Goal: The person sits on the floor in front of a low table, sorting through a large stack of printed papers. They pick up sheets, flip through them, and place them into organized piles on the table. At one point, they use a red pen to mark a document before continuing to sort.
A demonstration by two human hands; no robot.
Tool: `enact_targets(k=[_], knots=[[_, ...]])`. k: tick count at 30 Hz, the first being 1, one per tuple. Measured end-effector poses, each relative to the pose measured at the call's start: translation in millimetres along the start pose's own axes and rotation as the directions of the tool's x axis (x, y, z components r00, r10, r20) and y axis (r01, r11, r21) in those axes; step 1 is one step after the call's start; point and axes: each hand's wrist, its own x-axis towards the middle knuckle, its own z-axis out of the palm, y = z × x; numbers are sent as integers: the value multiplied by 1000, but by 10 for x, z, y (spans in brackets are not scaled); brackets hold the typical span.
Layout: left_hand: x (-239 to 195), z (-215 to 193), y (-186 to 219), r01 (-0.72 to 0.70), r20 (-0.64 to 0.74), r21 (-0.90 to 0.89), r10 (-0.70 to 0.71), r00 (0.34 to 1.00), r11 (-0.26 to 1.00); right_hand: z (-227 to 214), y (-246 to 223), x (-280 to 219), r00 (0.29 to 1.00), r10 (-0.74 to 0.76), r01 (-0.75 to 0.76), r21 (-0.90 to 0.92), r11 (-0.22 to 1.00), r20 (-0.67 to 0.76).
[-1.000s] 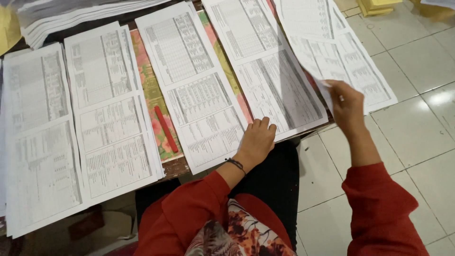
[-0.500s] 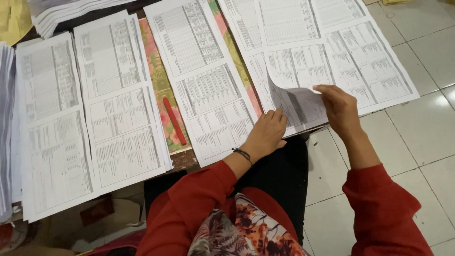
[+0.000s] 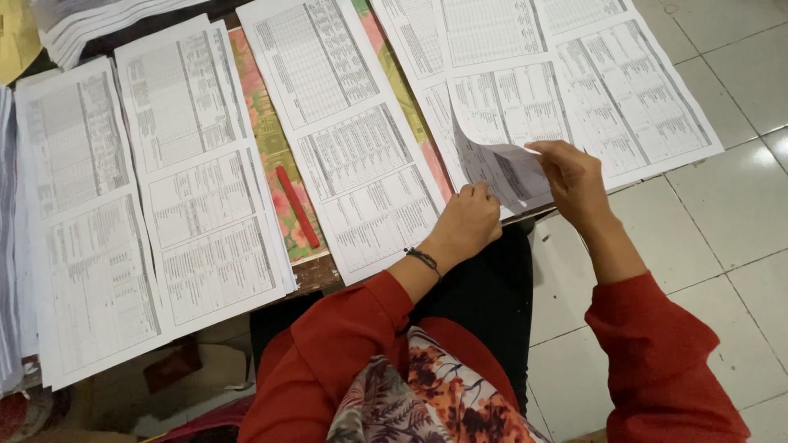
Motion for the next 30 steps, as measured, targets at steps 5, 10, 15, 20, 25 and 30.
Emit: enact_targets(k=[5,10,15,20,25,30], knots=[[64,116,-170,76,183,-169,-45,982,983,104,-318,-100,989,24,-21,-21,1000,149],[-76,-221,-422,226,188,-395,-163,969,890,146,-248,-313,930,-12,95,-209,973,368],[-541,-1284,-817,424,234,-493,-353,906,760,11,160,-106,928,323,-219,-428,877,187],[-1414,-1558,-1030,270,441,62,-269,856,961,67,-41,185,969,-246,227,-307,924,-26],[-1732,-1567,-1038,220,242,23,-219,945,975,643,-1148,388,900,-417,435,-321,841,127],[-1629,-1576,-1139,438,372,-197,-347,861,877,1466,-1477,-168,841,-432,482,-87,872,327]])
